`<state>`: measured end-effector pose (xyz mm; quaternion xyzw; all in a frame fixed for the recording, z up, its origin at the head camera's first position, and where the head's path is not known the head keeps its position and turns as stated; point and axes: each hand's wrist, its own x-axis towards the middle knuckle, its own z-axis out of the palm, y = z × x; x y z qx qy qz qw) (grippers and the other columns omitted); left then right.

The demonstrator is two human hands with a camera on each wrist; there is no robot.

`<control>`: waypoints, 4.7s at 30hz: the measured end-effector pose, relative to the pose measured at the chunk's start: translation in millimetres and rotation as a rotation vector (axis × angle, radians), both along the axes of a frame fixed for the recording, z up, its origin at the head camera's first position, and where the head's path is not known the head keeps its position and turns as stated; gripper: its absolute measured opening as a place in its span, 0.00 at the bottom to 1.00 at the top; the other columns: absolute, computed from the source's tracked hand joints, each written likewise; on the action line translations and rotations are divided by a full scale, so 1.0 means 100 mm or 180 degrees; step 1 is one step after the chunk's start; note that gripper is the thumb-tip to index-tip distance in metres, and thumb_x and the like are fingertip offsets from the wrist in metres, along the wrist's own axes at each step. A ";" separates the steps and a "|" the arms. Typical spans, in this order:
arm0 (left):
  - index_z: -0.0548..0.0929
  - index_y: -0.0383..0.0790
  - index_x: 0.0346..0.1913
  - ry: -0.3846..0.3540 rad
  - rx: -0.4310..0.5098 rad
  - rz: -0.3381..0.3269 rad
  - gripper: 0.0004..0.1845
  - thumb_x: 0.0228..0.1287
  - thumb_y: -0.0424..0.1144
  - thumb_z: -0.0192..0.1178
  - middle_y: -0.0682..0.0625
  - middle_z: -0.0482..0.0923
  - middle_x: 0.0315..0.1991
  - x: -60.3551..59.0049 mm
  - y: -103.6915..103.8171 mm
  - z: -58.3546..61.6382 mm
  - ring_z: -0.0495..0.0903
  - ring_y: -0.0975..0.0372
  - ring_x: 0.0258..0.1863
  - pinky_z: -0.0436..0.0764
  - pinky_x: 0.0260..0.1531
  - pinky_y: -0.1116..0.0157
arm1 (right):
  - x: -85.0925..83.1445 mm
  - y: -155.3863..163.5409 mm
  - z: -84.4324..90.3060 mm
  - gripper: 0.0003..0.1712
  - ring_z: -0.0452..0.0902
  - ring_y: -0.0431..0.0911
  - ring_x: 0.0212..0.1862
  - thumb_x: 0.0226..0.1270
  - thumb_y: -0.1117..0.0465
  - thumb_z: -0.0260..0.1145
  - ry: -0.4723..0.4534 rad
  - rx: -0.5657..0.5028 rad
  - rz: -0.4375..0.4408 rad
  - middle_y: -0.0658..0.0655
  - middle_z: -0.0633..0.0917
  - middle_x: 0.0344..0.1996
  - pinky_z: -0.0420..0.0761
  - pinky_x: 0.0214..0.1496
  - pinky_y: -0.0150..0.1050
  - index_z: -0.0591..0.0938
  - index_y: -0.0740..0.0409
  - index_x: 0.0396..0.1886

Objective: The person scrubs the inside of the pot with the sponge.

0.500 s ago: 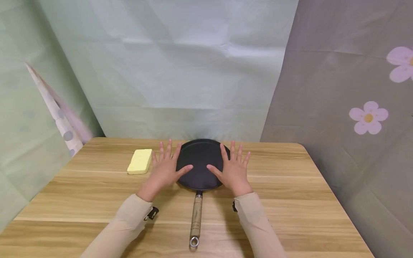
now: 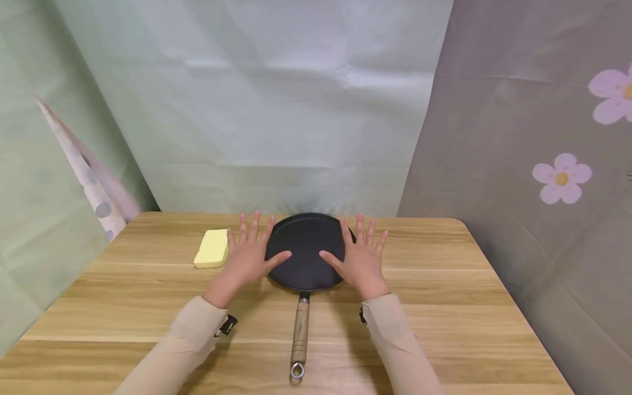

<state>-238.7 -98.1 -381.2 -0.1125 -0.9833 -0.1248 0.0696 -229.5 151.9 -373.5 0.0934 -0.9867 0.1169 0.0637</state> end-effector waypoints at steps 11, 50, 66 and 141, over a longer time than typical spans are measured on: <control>0.42 0.52 0.78 0.0078 -0.0048 -0.0028 0.50 0.60 0.72 0.47 0.38 0.29 0.76 0.02 -0.10 0.08 0.21 0.42 0.72 0.28 0.64 0.36 | -0.01 0.05 0.02 0.55 0.25 0.67 0.73 0.61 0.26 0.52 0.0146 -0.0005 0.0007 0.68 0.36 0.75 0.29 0.66 0.70 0.44 0.48 0.78; 0.61 0.42 0.73 0.0579 0.0343 -0.0133 0.40 0.67 0.63 0.50 0.35 0.52 0.73 -0.03 -0.44 0.14 0.46 0.39 0.72 0.48 0.66 0.40 | 0.13 0.11 -0.05 0.44 0.50 0.59 0.73 0.71 0.39 0.54 0.0174 -0.1529 0.0434 0.63 0.57 0.73 0.55 0.70 0.58 0.52 0.56 0.76; 0.64 0.34 0.69 0.0619 0.0632 -0.0010 0.35 0.70 0.56 0.51 0.30 0.59 0.68 -0.05 -0.64 0.15 0.56 0.38 0.68 0.55 0.63 0.38 | 0.24 0.06 -0.15 0.34 0.65 0.59 0.66 0.73 0.47 0.56 -0.0454 -0.2814 0.0387 0.66 0.68 0.66 0.63 0.65 0.59 0.61 0.58 0.72; 0.59 0.26 0.69 -0.0549 0.0760 0.0322 0.36 0.66 0.43 0.59 0.22 0.52 0.65 -0.35 -1.22 -0.40 0.55 0.29 0.61 0.68 0.49 0.33 | 0.84 -0.32 -0.49 0.37 0.78 0.45 0.39 0.57 0.69 0.66 -0.2193 -0.3681 0.0391 0.67 0.76 0.45 0.82 0.44 0.44 0.60 0.78 0.63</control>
